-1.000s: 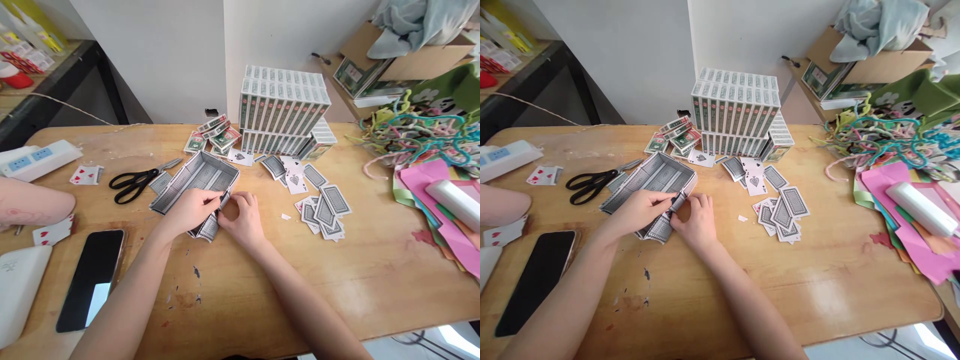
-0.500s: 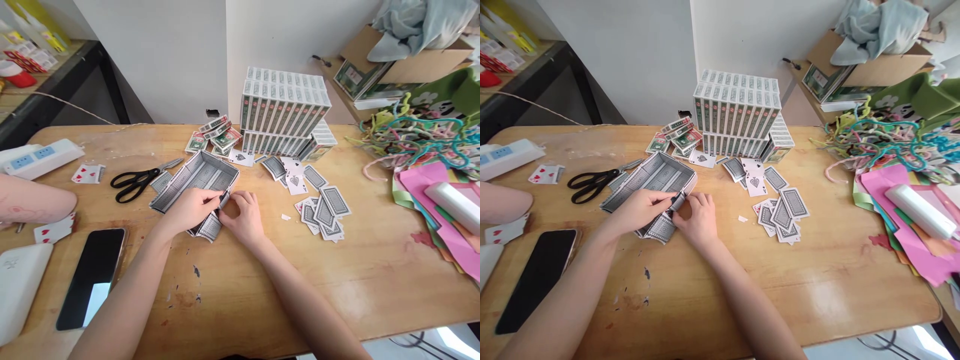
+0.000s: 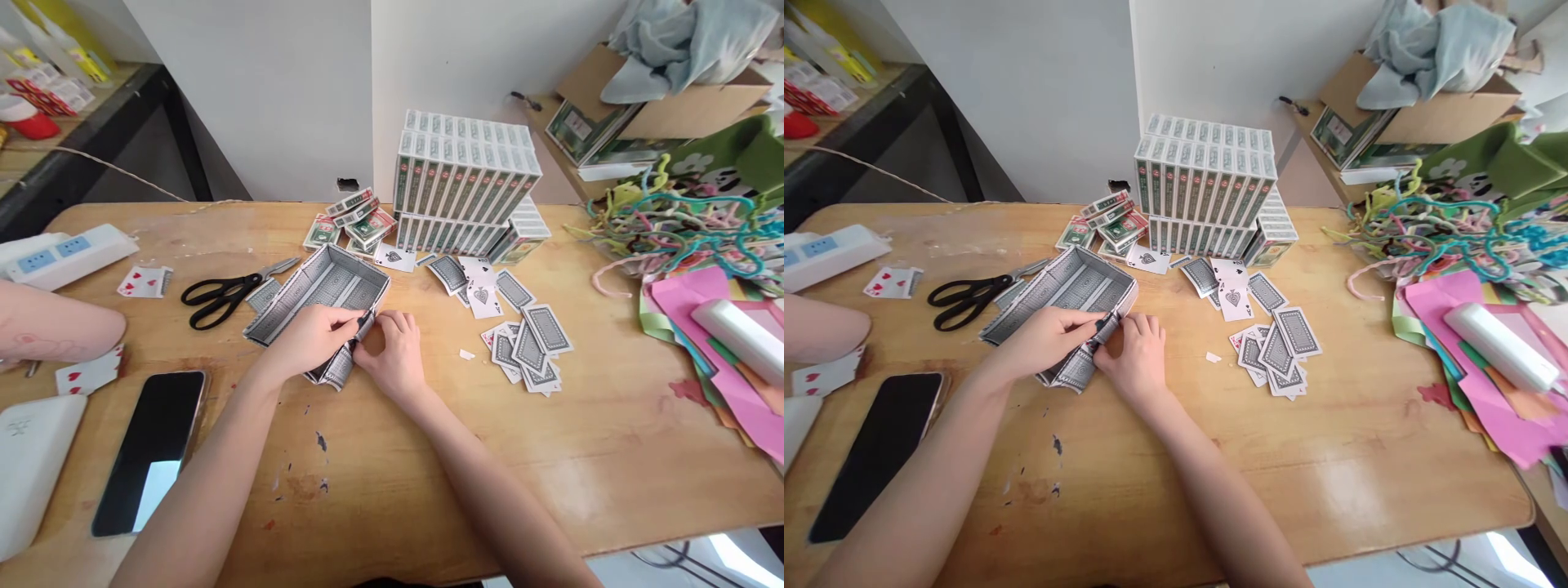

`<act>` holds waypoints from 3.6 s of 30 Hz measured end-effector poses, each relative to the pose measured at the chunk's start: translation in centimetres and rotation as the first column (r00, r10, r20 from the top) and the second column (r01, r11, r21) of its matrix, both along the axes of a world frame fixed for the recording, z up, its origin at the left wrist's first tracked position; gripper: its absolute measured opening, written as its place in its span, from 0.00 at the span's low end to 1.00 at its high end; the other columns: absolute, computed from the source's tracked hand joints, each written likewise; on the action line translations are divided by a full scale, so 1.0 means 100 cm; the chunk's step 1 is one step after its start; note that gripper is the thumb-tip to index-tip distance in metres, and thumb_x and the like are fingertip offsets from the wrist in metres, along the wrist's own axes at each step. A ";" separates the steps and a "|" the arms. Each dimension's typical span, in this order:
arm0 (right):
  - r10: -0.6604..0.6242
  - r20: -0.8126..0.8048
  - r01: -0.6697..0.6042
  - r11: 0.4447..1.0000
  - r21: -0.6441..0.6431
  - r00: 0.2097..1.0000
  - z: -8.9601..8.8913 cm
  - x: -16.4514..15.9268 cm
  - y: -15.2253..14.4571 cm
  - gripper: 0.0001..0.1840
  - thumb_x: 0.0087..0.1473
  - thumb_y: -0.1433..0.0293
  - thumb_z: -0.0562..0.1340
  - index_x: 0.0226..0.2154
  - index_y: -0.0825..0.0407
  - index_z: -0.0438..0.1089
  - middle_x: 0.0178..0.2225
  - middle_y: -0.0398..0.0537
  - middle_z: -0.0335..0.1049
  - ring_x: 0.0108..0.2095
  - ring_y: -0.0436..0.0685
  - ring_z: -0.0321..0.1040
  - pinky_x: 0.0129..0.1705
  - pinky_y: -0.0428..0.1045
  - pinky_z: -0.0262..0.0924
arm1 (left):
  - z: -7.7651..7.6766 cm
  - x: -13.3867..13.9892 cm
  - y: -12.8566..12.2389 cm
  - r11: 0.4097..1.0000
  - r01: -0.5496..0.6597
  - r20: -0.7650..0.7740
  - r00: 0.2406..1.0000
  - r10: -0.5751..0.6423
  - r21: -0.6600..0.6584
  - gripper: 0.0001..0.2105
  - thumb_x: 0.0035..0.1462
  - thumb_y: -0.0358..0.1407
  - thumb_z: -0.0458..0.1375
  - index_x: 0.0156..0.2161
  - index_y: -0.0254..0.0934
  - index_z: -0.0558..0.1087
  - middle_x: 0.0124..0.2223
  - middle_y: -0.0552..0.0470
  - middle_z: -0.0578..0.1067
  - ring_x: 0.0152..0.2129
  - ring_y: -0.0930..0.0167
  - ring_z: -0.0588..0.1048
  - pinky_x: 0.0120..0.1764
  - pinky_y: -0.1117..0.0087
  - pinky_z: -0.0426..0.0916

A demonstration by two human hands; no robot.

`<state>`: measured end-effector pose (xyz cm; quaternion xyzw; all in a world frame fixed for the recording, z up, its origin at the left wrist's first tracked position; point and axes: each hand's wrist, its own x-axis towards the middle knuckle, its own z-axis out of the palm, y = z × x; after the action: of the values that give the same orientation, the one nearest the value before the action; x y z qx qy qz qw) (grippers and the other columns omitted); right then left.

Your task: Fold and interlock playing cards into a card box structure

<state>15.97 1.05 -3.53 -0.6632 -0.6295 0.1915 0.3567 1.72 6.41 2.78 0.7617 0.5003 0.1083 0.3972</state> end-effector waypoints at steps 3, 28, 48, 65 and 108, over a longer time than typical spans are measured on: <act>-0.002 0.001 0.002 1.000 0.001 1.000 -0.001 0.000 -0.001 0.14 0.44 0.67 0.63 0.37 0.51 0.68 0.41 0.52 0.71 0.43 0.64 0.61 0.44 0.59 0.58 | -0.001 0.000 0.000 1.000 0.003 -0.002 1.000 -0.003 0.003 0.19 0.59 0.42 0.49 0.50 0.39 0.75 0.50 0.53 0.76 0.41 0.66 0.77 0.44 0.71 0.68; -0.176 -0.091 0.165 0.979 -0.121 0.980 0.007 -0.012 0.004 0.13 0.36 0.68 0.64 0.30 0.50 0.64 0.35 0.49 0.67 0.40 0.62 0.59 0.43 0.58 0.55 | 0.000 0.000 0.001 1.000 -0.019 0.023 1.000 0.020 -0.024 0.18 0.59 0.39 0.50 0.51 0.39 0.74 0.51 0.53 0.75 0.46 0.67 0.75 0.47 0.71 0.68; -0.045 -0.285 0.039 0.999 -0.027 0.958 0.009 -0.007 0.012 0.16 0.34 0.69 0.62 0.23 0.48 0.51 0.26 0.40 0.55 0.29 0.54 0.56 0.31 0.49 0.56 | 0.011 0.003 -0.007 0.998 0.060 -0.050 0.997 -0.059 0.036 0.21 0.59 0.33 0.46 0.54 0.36 0.71 0.46 0.52 0.79 0.37 0.69 0.76 0.39 0.73 0.66; -0.025 -0.323 0.037 0.999 0.031 0.946 0.015 -0.007 0.013 0.13 0.35 0.72 0.60 0.19 0.49 0.51 0.23 0.39 0.53 0.23 0.50 0.53 0.26 0.46 0.52 | 0.016 0.009 -0.012 0.993 0.068 -0.097 0.994 -0.059 0.092 0.18 0.59 0.35 0.47 0.49 0.39 0.76 0.38 0.51 0.80 0.20 0.73 0.67 0.26 0.72 0.58; 0.025 -0.144 -0.024 1.000 0.010 0.989 0.017 -0.005 0.018 0.17 0.33 0.71 0.60 0.19 0.48 0.46 0.22 0.39 0.53 0.25 0.51 0.53 0.28 0.48 0.52 | 0.008 0.001 -0.005 0.997 0.081 -0.030 0.996 -0.081 0.001 0.17 0.53 0.34 0.47 0.39 0.36 0.78 0.31 0.57 0.77 0.26 0.71 0.70 0.29 0.73 0.61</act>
<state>15.51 2.89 -1.85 -0.6385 -0.6110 0.2405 0.4015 1.85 5.89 3.55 0.7833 0.4747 0.0812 0.3931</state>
